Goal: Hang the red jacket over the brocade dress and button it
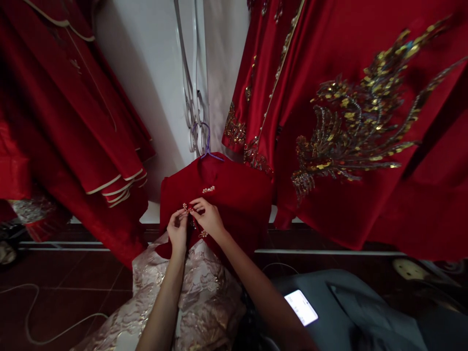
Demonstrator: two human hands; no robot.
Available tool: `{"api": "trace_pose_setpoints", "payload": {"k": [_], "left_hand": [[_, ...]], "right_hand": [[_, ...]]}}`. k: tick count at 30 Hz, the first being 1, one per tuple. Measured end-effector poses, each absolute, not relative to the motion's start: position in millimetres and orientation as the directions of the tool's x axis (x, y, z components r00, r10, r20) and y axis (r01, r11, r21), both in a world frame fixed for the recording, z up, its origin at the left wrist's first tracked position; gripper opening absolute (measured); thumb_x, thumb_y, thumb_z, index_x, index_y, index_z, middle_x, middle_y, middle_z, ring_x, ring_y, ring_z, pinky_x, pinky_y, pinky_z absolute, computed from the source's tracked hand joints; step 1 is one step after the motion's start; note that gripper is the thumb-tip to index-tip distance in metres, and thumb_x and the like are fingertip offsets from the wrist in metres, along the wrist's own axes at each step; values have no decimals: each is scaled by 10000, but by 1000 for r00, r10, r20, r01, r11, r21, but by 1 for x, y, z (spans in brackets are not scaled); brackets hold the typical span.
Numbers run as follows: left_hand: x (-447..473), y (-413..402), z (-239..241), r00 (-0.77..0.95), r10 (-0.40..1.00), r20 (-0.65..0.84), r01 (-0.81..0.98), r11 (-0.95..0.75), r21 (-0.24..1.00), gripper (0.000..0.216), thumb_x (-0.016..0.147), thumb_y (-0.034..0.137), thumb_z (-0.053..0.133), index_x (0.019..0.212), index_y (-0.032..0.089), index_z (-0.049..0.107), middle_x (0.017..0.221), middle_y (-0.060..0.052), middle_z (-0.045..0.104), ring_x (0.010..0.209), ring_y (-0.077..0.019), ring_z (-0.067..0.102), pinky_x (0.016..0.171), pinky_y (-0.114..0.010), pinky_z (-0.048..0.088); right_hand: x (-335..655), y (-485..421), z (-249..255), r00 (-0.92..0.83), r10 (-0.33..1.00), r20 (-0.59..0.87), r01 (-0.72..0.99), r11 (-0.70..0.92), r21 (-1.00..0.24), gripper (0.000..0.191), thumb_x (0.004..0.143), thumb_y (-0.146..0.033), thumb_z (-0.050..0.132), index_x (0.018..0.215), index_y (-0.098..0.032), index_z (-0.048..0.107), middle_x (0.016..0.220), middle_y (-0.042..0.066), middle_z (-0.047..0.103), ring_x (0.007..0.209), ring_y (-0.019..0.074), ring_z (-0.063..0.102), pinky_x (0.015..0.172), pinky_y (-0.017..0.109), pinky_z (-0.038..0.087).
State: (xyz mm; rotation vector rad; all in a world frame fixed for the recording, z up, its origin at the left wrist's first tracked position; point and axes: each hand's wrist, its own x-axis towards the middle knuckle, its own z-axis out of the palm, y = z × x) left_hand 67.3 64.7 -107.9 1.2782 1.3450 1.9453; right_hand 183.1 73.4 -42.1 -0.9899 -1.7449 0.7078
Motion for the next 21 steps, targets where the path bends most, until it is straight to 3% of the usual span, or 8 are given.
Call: {"api": "trace_pose_setpoints", "payload": {"k": [10,21], "left_hand": [[71,61,-100,-501,809,307,-13,-362,932,327,725,354,608,961,130,634,951,-90,681,858,-172,642,831,-344,502],[69,59,-100,-497,767,407,120,-403,907,274,737,336,591,900,122,641,881,-75,680,785,-158,637,759,-304,509]], "right_hand": [[176,72,-45,-167,863,476,381,502,-777,146,767,-231,576,910,-241,604,839,-2,670,757,128,637,635,232,528],[180,75,-49,-199,835,513,368,549,-751,171,808,-244,538,950,-234,632,903,7,684,790,126,643,675,244,537]]}}
